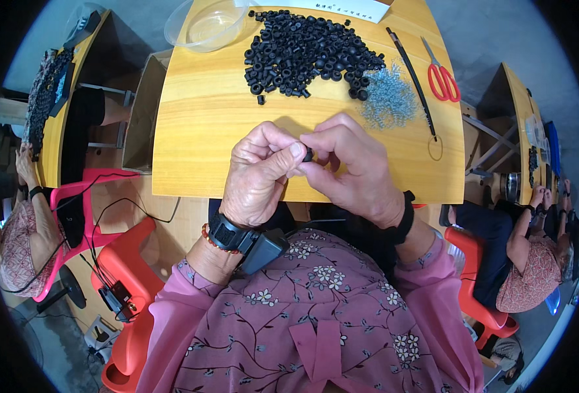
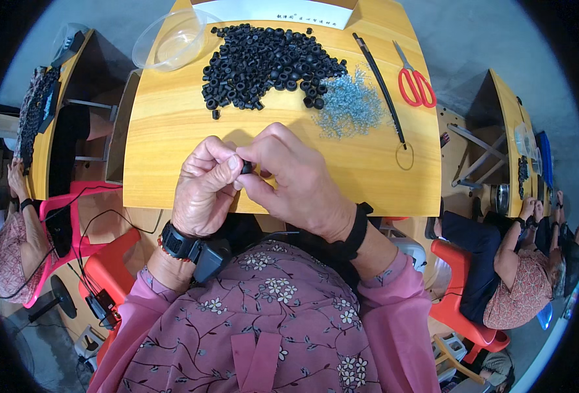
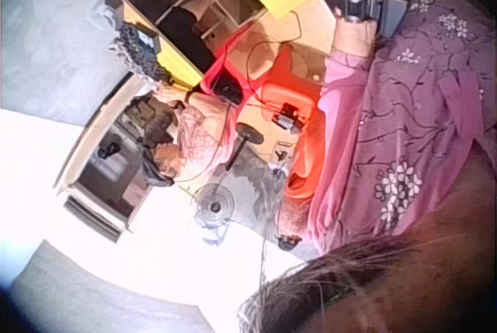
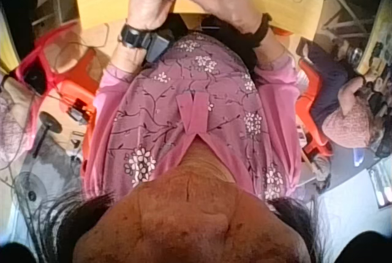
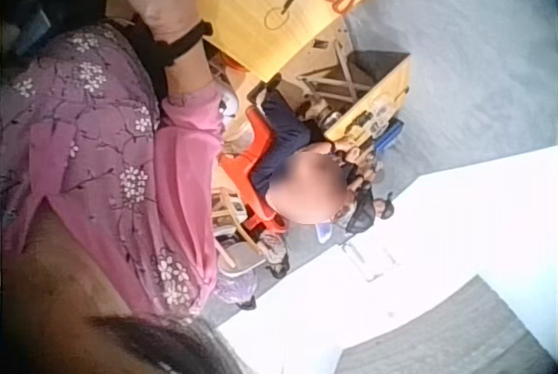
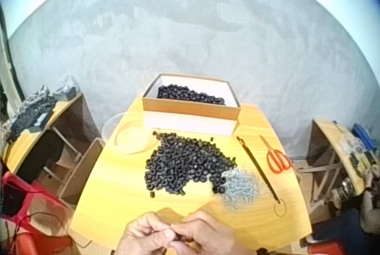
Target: Manually assemble small black plastic components by hand.
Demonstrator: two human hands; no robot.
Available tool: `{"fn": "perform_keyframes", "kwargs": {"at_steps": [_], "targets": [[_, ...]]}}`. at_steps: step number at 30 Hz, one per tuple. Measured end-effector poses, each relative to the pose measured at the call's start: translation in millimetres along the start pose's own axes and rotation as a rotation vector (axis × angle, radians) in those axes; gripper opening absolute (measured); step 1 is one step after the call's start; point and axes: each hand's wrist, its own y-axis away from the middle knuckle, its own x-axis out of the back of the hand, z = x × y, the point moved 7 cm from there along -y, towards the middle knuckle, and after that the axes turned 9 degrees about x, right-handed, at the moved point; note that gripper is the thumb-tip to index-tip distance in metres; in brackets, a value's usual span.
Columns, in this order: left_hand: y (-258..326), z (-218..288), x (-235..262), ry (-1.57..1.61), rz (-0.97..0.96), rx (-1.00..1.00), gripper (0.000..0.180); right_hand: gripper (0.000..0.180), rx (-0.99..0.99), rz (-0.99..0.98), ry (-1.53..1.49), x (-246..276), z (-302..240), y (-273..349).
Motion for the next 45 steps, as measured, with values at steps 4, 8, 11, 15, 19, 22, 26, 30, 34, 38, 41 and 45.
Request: {"fn": "perform_keyframes", "kwargs": {"at_steps": [4,8,11,15,19,22,26,30,34,38,41,45], "targets": [[-2,-3,5,0.003,0.014,0.043,0.005,0.031,-0.054,0.008,-0.029,5,5,2],[-8,0,2,-0.001,-0.002,0.026,0.005,0.03,-0.029,0.03,0.005,8,10,-1],[-7,-1,0,0.0,0.011,0.04,0.008,0.031,0.001,0.023,0.036,8,7,-1],[-7,0,-1,0.034,0.025,0.115,0.008,0.031,0.011,0.009,0.035,8,9,0],[-8,-6,5,-0.011,0.01,0.108,0.008,0.032,0.033,-0.031,0.045,5,6,-1],[-8,-4,4,0.03,-0.023,0.084,0.007,0.033,0.026,0.001,0.018,4,10,1],[-8,-2,4,0.038,-0.021,0.075,0.007,0.033,0.01,0.023,-0.007,4,15,3],[-9,-3,6,0.009,-0.011,0.071,0.009,0.031,0.044,0.006,0.012,4,11,0],[-9,-3,8,-0.015,-0.01,0.013,0.012,0.027,0.025,-0.048,0.029,1,10,2],[-8,-4,5,-0.039,0.028,0.009,0.016,0.025,0.037,-0.057,0.034,-1,8,2],[-9,-5,6,-0.023,0.012,0.016,0.02,0.025,0.03,-0.016,0.021,-2,12,6],[-11,-6,8,0.023,0.011,0.062,0.023,0.028,0.059,0.05,0.019,-2,12,8]]}}
